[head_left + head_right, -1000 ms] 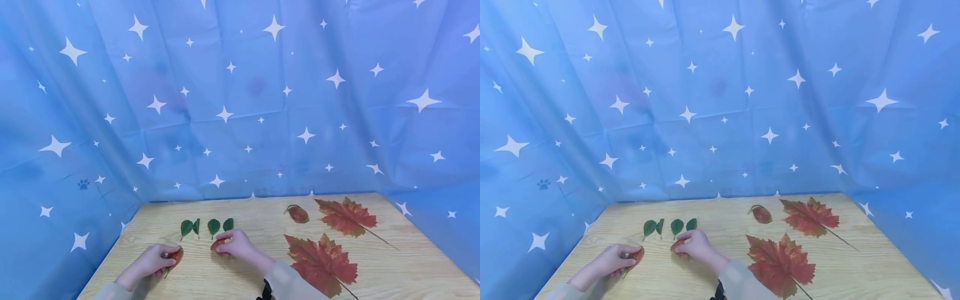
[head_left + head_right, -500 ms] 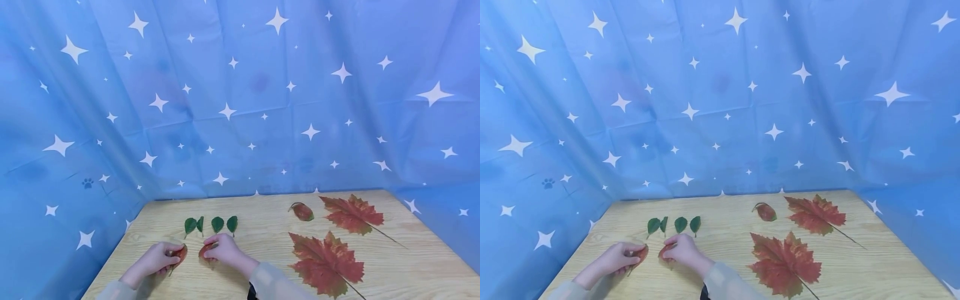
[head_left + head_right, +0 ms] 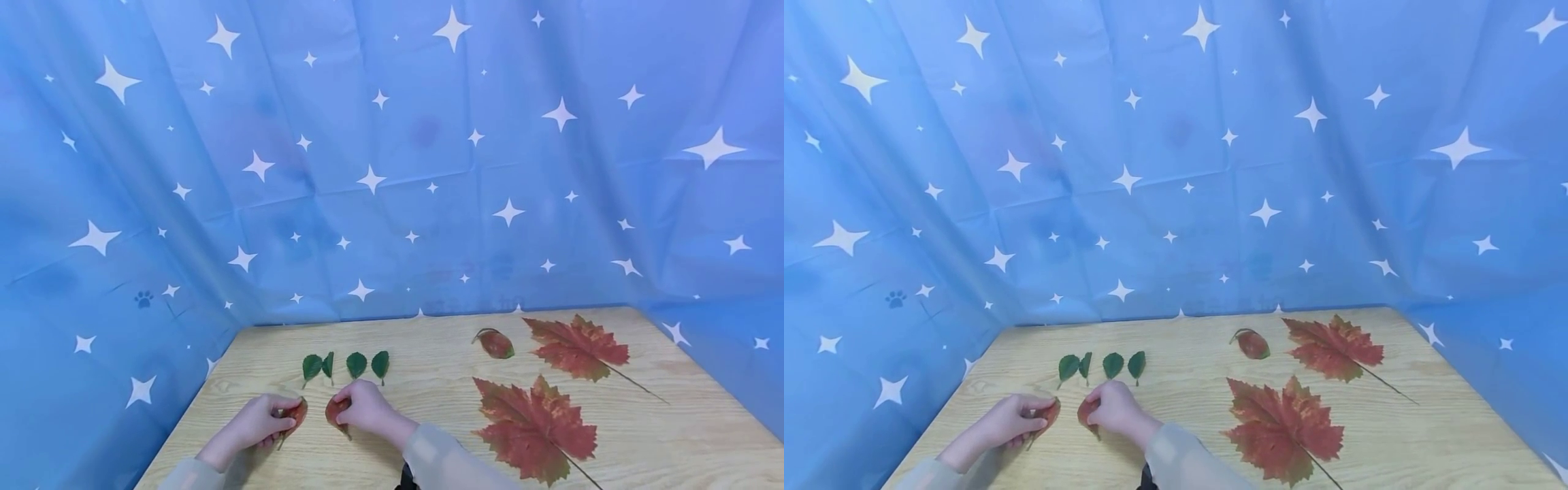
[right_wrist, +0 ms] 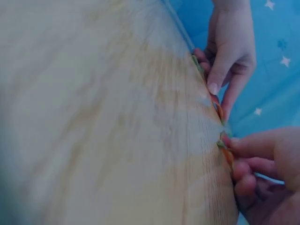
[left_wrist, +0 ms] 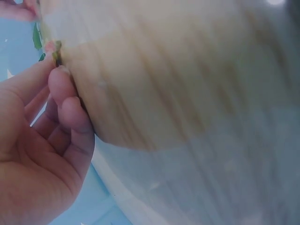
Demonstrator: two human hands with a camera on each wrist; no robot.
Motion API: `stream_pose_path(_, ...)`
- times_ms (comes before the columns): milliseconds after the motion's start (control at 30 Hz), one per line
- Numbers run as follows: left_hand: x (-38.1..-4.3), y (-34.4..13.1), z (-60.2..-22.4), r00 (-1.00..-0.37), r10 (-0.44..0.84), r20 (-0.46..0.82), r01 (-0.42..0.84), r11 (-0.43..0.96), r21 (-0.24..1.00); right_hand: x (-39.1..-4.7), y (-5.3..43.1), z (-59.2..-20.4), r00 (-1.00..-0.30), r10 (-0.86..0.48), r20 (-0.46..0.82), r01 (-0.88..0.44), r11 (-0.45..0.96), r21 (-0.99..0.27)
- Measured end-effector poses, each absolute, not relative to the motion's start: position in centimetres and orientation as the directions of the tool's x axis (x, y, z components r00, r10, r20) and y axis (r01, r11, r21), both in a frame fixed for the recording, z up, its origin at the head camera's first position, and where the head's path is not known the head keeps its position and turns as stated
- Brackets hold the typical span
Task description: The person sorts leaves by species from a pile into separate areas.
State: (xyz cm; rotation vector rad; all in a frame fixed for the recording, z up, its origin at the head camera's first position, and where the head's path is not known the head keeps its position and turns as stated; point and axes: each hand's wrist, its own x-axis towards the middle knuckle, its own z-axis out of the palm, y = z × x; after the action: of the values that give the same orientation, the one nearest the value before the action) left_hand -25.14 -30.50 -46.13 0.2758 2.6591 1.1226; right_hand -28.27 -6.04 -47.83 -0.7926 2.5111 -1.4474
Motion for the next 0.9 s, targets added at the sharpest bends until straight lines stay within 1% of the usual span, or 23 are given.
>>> stream_pose_path(100, -25.2, -30.5, -46.2, -0.951, 0.273, -0.142, 0.086, 0.679, 0.729, -28.2, -6.0, -47.6, -0.838, -0.521, 0.163, -0.433, 0.451, -0.781)
stream_pose_path(233, -25.1, -30.5, -46.1, -0.950, 0.277, -0.143, 0.088, 0.678, 0.729, -28.1, -6.1, -47.4, -0.831, -0.529, 0.173, -0.470, 0.502, -0.726)
stream_pose_path(700, -25.2, -30.3, -45.9, -0.951, 0.268, -0.156, 0.084, 0.706, 0.703, -27.5, -6.8, -47.2, -0.815, -0.556, 0.165, -0.531, 0.601, -0.597)
stream_pose_path(900, -25.1, -30.2, -45.7, -0.950, 0.259, -0.173, 0.067, 0.713, 0.698, -27.6, -7.8, -47.7, -0.838, -0.523, 0.153, -0.513, 0.662, -0.547)
